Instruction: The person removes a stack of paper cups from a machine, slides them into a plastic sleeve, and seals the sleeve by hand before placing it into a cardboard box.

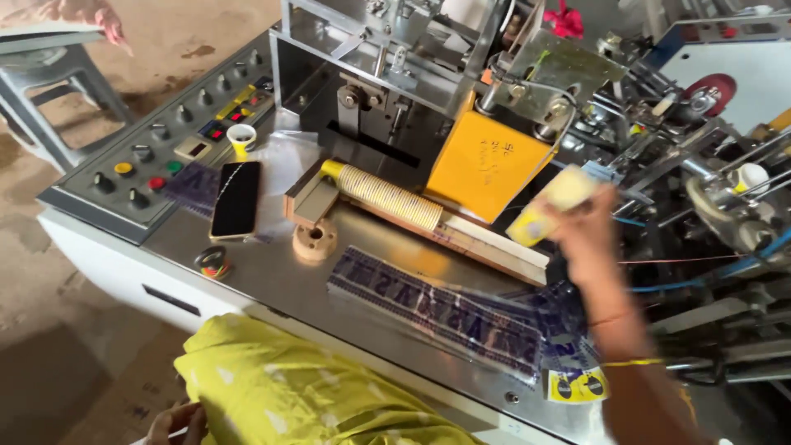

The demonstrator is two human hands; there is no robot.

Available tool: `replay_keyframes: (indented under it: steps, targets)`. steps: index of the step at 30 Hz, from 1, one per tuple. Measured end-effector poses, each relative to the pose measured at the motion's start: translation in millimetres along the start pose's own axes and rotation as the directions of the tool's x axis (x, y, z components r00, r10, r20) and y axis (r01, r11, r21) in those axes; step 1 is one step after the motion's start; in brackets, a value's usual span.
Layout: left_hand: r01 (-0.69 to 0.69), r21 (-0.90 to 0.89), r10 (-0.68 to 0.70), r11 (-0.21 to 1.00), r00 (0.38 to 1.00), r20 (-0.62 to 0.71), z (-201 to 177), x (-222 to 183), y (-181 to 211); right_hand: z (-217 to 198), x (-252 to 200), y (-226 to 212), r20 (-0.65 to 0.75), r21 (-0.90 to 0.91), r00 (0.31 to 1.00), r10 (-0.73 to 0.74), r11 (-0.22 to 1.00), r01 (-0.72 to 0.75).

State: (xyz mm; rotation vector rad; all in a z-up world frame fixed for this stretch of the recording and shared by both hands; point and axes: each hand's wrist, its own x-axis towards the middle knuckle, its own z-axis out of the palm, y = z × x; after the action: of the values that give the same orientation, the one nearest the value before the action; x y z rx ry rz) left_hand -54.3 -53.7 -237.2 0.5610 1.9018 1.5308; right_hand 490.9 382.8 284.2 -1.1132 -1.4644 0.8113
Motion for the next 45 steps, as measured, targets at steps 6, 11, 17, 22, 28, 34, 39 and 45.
replay_keyframes:
  steps: [6,11,17,22,28,34,39,45]
  targets:
    - [-0.073,0.231,0.112,0.970,0.981,-0.161,35.5,-21.9,112.2,72.5,-33.9,146.6,0.000,0.320,0.827,0.562,0.783,-0.533]
    - [0.071,0.344,-0.036,0.936,0.993,-0.108,33.1,-40.3,182.6,87.3,-20.4,184.7,0.029,0.319,0.857,0.514,0.808,-0.496]
    - [0.089,0.437,-0.044,0.895,0.993,-0.112,34.3,-42.3,191.7,81.8,9.2,260.8,0.152,0.587,0.718,0.679,0.523,-0.619]
    - [0.099,0.507,-0.047,0.856,0.992,-0.115,35.2,-44.8,194.4,80.7,-4.9,200.3,0.075,0.337,0.737,0.672,0.678,-0.653]
    - [0.111,0.537,-0.082,0.836,0.994,-0.078,36.0,-51.9,227.1,65.6,-33.7,194.7,-0.002,0.175,0.865,0.502,0.852,-0.494]
    - [0.024,0.481,-0.014,0.876,1.000,-0.026,32.8,-58.2,225.8,-25.9,-67.9,180.5,0.198,-0.774,0.973,-0.120,0.589,0.230]
    - [-0.083,0.364,0.081,0.928,0.996,0.019,30.8,-45.5,195.3,-124.3,-96.3,194.6,0.164,-0.878,0.986,-0.010,0.455,0.151]
    - [-0.081,0.502,0.127,0.861,0.990,-0.058,35.6,-61.1,228.6,-134.3,-126.5,224.6,0.014,-0.930,1.000,0.004,0.368,0.011]
